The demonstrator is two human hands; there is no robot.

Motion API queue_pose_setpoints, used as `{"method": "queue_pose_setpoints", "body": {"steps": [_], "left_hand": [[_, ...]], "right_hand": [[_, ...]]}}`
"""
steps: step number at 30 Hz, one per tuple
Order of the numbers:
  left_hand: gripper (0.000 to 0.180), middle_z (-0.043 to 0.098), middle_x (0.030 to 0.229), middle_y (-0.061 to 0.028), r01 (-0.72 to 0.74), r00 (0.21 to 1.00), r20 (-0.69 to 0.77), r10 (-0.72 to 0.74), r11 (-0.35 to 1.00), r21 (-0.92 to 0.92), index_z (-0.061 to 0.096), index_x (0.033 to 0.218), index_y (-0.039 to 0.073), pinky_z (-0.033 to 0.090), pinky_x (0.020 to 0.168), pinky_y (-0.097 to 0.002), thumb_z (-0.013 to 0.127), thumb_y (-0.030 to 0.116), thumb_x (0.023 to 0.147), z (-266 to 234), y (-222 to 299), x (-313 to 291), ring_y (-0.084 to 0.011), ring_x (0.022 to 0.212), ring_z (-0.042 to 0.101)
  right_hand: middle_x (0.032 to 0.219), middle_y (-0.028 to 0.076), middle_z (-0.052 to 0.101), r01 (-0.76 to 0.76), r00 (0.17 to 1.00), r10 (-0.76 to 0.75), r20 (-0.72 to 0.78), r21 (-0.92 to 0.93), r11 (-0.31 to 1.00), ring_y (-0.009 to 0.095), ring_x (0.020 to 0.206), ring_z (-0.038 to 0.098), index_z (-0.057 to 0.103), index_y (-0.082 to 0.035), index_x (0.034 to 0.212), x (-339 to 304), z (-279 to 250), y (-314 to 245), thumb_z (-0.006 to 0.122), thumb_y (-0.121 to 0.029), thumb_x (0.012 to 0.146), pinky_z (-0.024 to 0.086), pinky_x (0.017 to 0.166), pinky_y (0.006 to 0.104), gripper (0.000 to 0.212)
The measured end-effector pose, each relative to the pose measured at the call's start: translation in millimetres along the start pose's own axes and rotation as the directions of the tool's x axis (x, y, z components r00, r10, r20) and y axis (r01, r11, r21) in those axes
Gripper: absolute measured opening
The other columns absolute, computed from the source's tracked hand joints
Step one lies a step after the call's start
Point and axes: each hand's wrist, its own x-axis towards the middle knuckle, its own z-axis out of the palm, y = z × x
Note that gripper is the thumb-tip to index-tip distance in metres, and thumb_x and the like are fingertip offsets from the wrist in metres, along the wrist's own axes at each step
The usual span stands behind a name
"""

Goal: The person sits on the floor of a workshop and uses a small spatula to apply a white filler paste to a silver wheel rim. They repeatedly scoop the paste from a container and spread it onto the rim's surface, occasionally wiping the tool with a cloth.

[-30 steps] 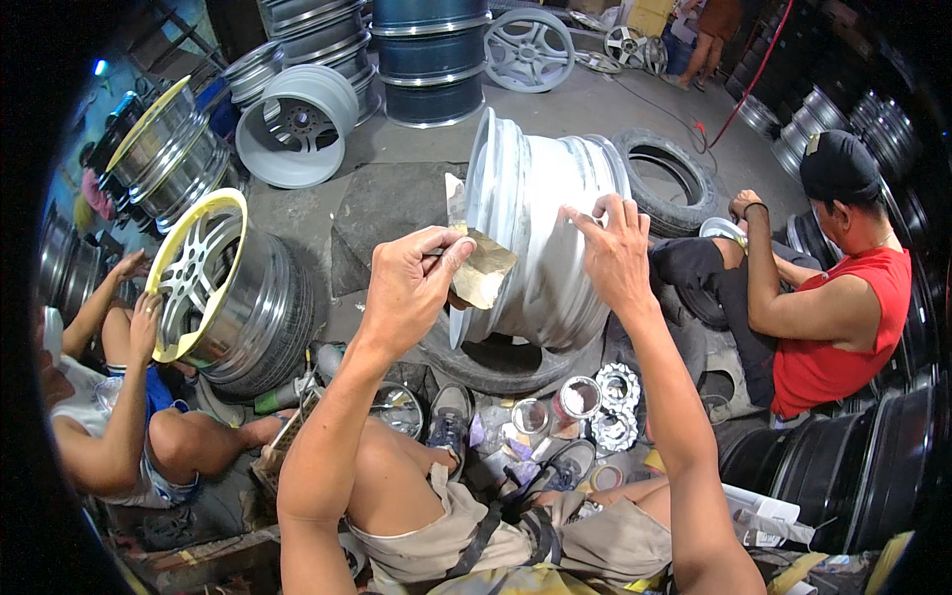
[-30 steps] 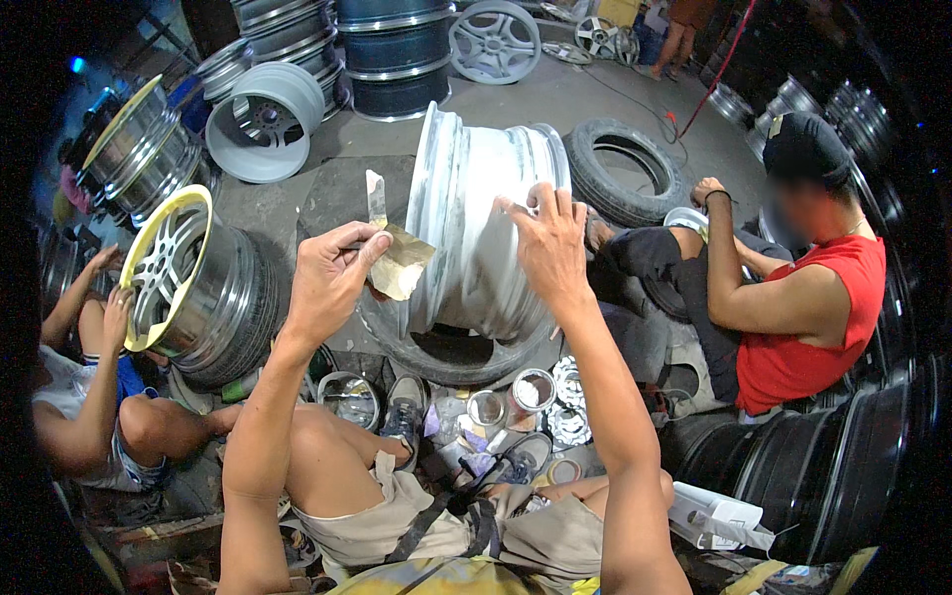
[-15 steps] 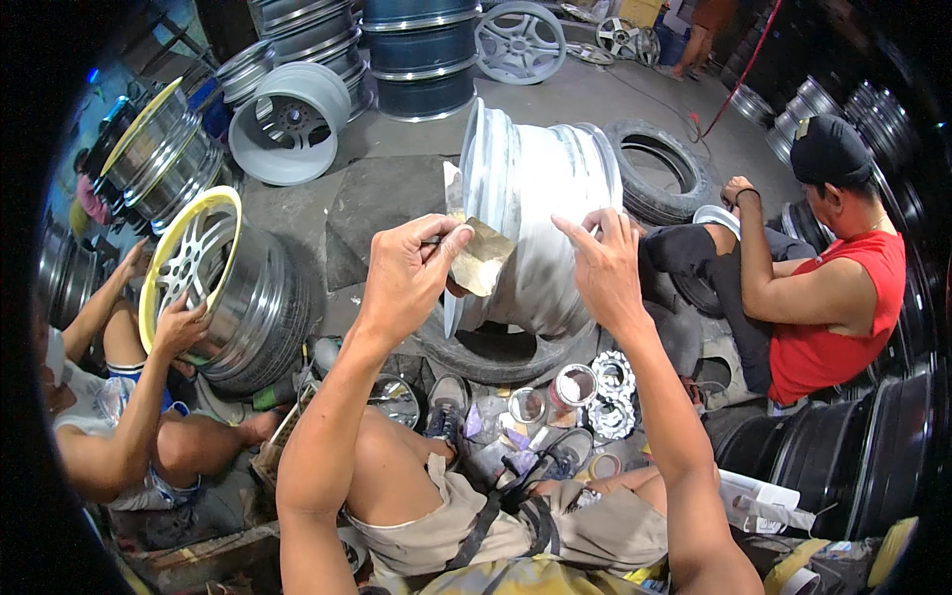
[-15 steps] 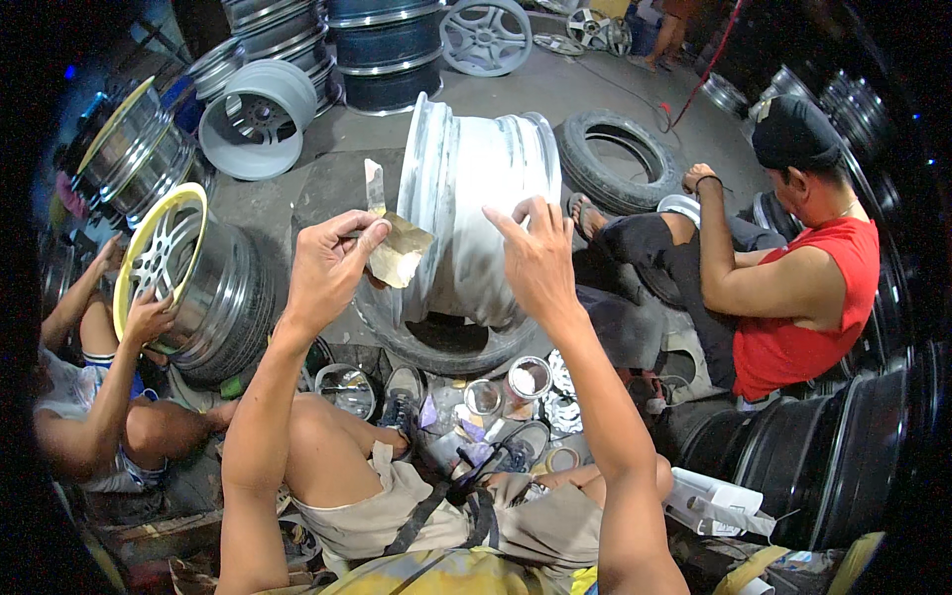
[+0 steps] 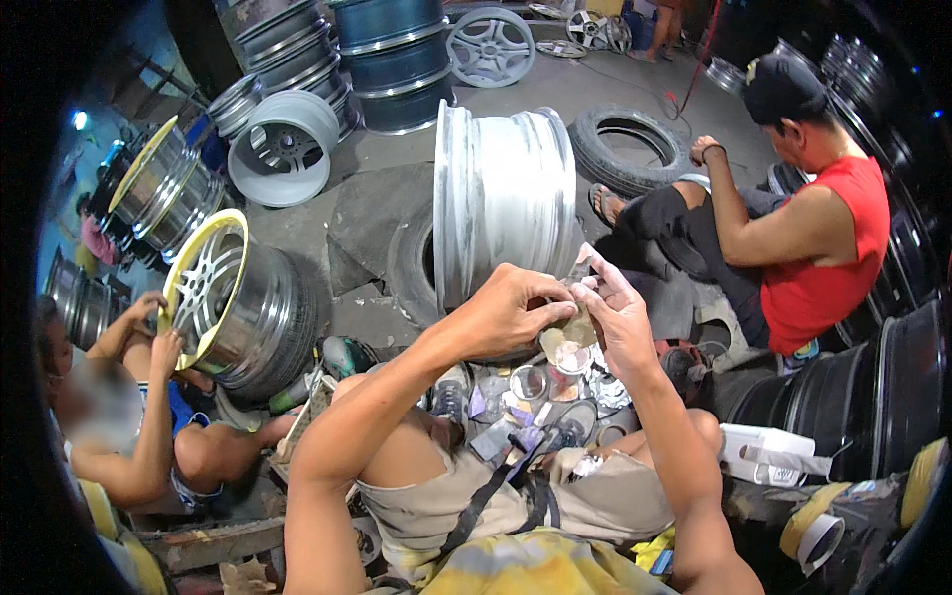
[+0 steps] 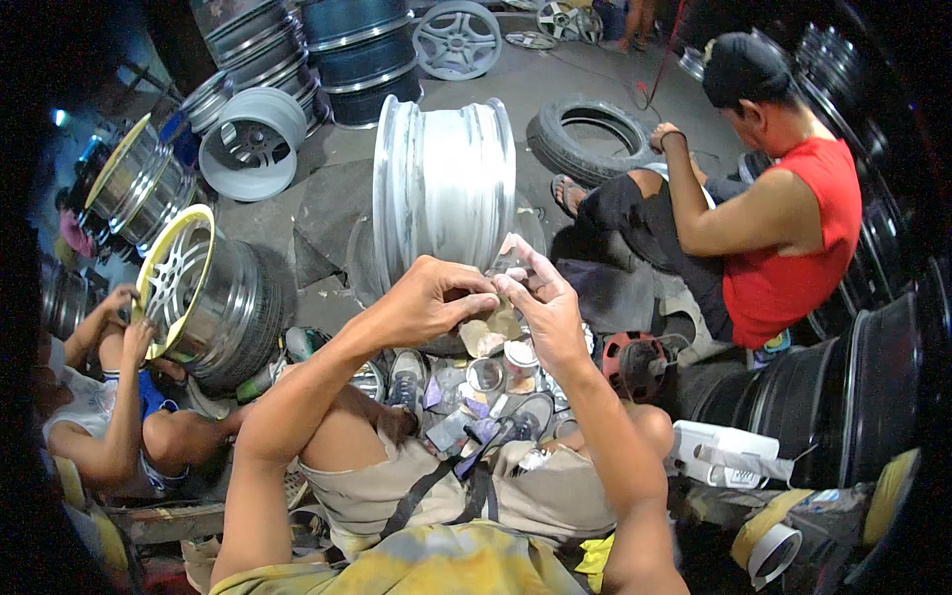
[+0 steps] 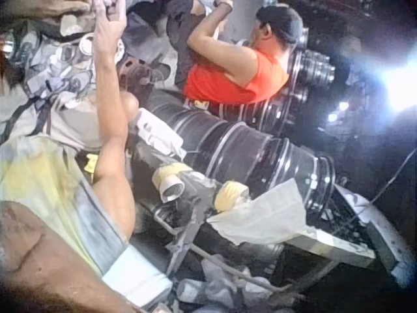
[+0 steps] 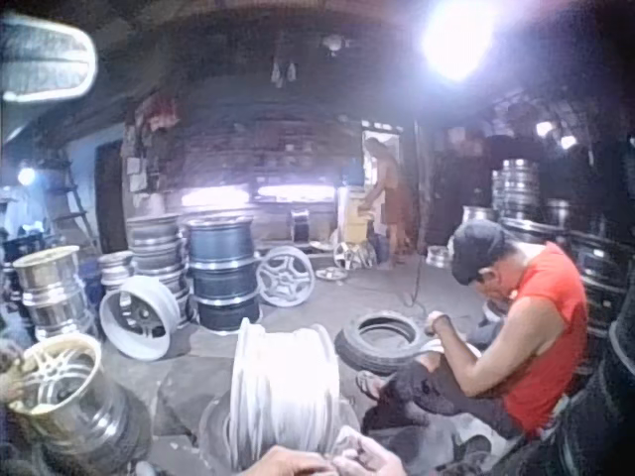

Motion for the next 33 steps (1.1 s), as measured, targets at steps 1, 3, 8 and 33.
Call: {"method": "queue_pose_setpoints", "body": {"steps": [1, 3, 8, 33], "left_hand": [[0.016, 0.066, 0.075, -0.0039, -0.045, 0.999, 0.0, 0.045, 0.999, 0.021, 0.074, 0.102, -0.004, 0.048, 0.048, -0.0251, 0.069, 0.01, 0.097, 9.9, -4.5, 1.4, -0.0074, 0.058, 0.058], [0.015, 0.067, 0.082, -0.0042, -0.043, 0.998, 0.044, 0.042, 0.998, 0.036, 0.073, 0.102, -0.004, 0.05, 0.055, -0.0251, 0.068, 0.009, 0.097, 20.2, -3.1, 1.3, -0.0076, 0.067, 0.061], [0.013, 0.067, 0.093, -0.0049, -0.003, 0.99, -0.136, 0.023, 0.989, 0.145, 0.072, 0.101, -0.004, 0.051, 0.077, -0.0256, 0.067, 0.007, 0.097, 13.9, 1.5, -9.9, -0.0093, 0.087, 0.062], [0.029, 0.074, 0.068, -0.0112, 0.874, 0.482, -0.435, -0.76, 0.449, 0.184, 0.075, 0.075, -0.002, 0.059, 0.064, -0.0347, 0.082, 0.025, 0.083, 111.8, -359.2, -171.4, -0.0192, 0.057, 0.071]], "right_hand": [[0.101, 0.001, 0.065, 0.002, 1.0, -0.002, -0.012, 0.007, 1.0, 0.006, 0.088, 0.057, 0.043, 0.003, 0.151, -4.5, -4.1, 1.9, 0.07, -0.006, 0.096, 0.047, 0.08, 0.0219, 0.062], [0.099, -0.001, 0.063, 0.068, 0.998, -0.067, -0.011, 0.017, 0.998, 0.006, 0.085, 0.057, 0.046, 0.002, 0.148, -7.2, -15.3, 5.3, 0.071, -0.006, 0.095, 0.047, 0.079, 0.0211, 0.059], [0.102, 0.004, 0.059, 0.271, 0.958, -0.266, -0.106, 0.028, 0.962, 0.014, 0.097, 0.067, 0.035, 0.002, 0.154, -6.5, -44.1, -30.1, 0.059, -0.003, 0.101, 0.056, 0.084, 0.0283, 0.058], [0.065, 0.001, 0.045, -0.042, 0.994, -0.06, -0.092, -0.824, 0.565, 0.01, 0.064, 0.042, 0.061, -0.005, 0.135, -36.1, -97.9, 7.8, 0.072, -0.01, 0.087, 0.04, 0.061, 0.0298, 0.05]]}}
